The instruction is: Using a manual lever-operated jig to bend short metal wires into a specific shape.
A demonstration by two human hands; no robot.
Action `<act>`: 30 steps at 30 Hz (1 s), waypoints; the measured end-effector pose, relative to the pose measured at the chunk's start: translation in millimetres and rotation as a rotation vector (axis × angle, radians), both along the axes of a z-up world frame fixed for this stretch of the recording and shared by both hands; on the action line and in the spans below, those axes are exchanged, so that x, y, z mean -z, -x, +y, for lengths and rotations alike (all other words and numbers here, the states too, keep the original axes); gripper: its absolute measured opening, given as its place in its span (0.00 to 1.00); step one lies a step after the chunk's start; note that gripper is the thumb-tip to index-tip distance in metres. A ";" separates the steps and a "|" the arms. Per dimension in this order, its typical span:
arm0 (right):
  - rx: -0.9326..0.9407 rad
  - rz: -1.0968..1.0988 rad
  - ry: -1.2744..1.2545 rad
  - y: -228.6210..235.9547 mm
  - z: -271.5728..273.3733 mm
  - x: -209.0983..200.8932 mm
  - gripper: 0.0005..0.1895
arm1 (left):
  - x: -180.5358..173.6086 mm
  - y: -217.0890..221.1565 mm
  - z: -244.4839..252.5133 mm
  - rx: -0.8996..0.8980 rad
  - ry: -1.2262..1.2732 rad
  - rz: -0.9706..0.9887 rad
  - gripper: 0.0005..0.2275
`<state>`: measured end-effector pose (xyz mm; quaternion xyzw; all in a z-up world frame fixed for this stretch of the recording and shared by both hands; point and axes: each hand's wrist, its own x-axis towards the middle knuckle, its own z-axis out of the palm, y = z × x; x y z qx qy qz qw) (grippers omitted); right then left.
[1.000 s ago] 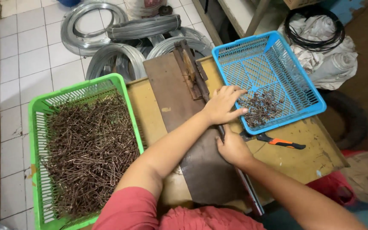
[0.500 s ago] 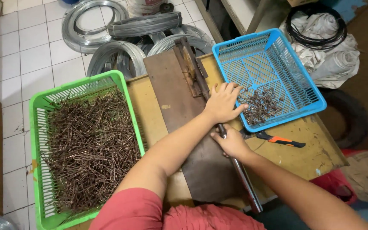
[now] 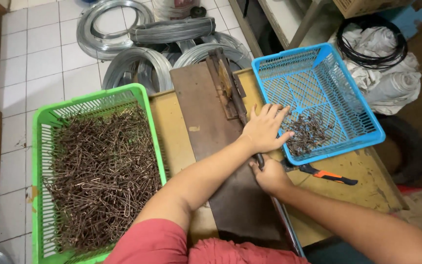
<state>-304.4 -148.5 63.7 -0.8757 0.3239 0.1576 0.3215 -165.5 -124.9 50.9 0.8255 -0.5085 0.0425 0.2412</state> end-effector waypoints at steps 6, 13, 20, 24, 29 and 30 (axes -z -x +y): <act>-0.032 0.025 0.025 -7.9 -0.4 6.3 0.23 | -7.7 2.2 4.2 -0.006 0.019 -0.010 0.36; -0.043 0.028 0.057 -6.1 0.0 5.1 0.21 | -4.7 -2.0 2.6 0.016 0.011 0.015 0.34; -0.026 -0.068 0.020 -9.1 -3.0 1.0 0.20 | -4.1 -7.1 7.0 0.018 0.149 0.093 0.31; -0.022 -0.113 -0.030 1.3 3.2 1.7 0.18 | 6.5 -3.8 23.5 -0.126 0.292 0.039 0.23; 0.009 -0.093 -0.087 4.4 0.3 -4.2 0.14 | -2.2 -60.0 71.9 -0.531 0.399 -0.030 0.12; 0.025 -0.035 -0.092 5.4 1.8 -6.0 0.13 | -5.5 -75.6 84.6 -0.635 0.407 -0.039 0.12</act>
